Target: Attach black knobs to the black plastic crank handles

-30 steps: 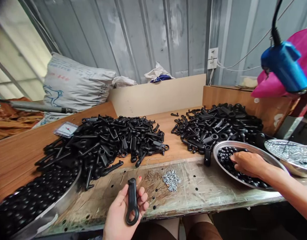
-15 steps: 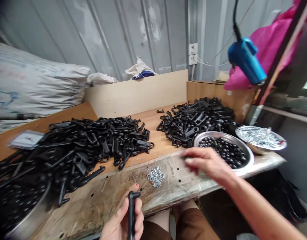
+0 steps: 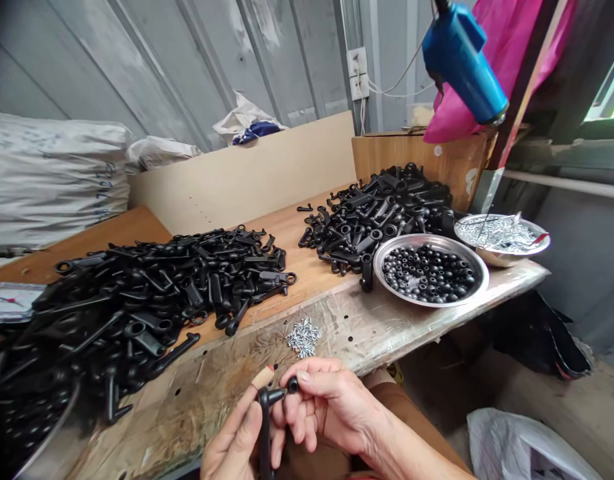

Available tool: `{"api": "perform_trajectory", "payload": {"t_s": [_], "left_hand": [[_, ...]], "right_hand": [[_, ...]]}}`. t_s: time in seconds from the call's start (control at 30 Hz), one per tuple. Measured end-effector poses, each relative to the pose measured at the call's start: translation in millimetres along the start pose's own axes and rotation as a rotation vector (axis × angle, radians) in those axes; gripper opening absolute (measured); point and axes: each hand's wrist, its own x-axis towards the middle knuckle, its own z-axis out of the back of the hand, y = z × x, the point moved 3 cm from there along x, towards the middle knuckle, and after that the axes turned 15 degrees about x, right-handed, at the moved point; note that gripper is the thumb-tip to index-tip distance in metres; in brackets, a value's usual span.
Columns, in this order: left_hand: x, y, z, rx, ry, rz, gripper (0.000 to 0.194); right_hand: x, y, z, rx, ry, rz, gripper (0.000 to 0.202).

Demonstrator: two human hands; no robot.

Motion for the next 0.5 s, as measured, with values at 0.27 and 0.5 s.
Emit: {"api": "perform_trajectory", "payload": {"t_s": [0.27, 0.5], "left_hand": [[1, 7, 8.8, 0.137, -0.101, -0.070, 0.046], [1, 14, 12.8, 0.146, -0.109, -0.084, 0.045]], "right_hand": [[3, -7, 1, -0.031, -0.096, 0.024, 0.031], [4, -9, 0, -0.052, -0.154, 0.045, 0.033]]}}
